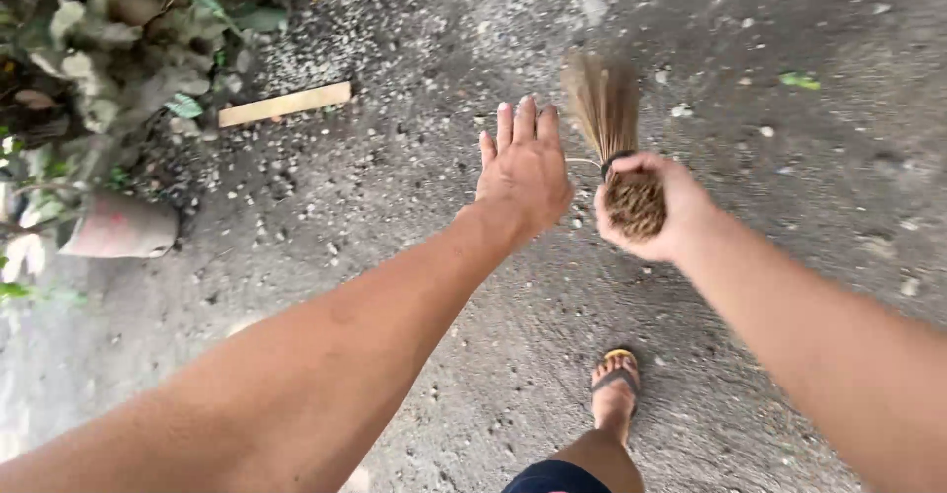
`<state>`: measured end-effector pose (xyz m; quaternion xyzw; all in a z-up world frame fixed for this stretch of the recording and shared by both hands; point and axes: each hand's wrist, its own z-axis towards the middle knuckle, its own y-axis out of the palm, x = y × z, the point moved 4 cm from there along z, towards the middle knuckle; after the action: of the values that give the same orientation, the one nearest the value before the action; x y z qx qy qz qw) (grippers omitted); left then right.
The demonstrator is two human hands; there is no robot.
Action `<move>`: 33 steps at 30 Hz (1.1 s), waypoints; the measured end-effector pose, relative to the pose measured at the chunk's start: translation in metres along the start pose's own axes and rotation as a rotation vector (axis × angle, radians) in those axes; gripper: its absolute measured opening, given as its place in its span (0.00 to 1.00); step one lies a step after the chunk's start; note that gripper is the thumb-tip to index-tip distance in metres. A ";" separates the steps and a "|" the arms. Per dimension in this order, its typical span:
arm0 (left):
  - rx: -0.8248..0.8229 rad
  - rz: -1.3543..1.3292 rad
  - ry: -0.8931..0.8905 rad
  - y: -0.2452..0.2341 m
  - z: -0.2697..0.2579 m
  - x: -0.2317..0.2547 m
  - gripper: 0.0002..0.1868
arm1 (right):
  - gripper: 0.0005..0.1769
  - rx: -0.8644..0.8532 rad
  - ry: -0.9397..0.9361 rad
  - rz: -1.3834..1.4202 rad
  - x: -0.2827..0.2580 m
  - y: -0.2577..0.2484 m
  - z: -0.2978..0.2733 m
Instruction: Sweeping dry leaves and litter from the ground using a hand broom.
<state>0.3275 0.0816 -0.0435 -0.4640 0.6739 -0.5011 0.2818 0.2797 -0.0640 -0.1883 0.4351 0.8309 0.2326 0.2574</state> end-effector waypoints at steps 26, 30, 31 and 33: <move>-0.001 0.027 0.152 0.050 0.063 0.052 0.44 | 0.16 0.349 -0.393 0.360 -0.132 -0.001 0.000; 0.061 -0.012 0.172 0.029 0.067 0.076 0.47 | 0.09 0.146 -0.286 0.340 -0.046 -0.043 -0.042; 0.060 -0.046 0.147 0.020 0.062 0.085 0.48 | 0.11 0.202 -0.203 0.272 -0.037 -0.071 -0.058; 0.057 -0.075 0.146 0.018 0.060 0.108 0.49 | 0.12 0.262 -0.134 0.222 -0.029 -0.130 -0.079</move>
<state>0.3276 -0.0396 -0.0716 -0.4431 0.6601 -0.5628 0.2261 0.1650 -0.1678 -0.2010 0.5687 0.7818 0.1199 0.2259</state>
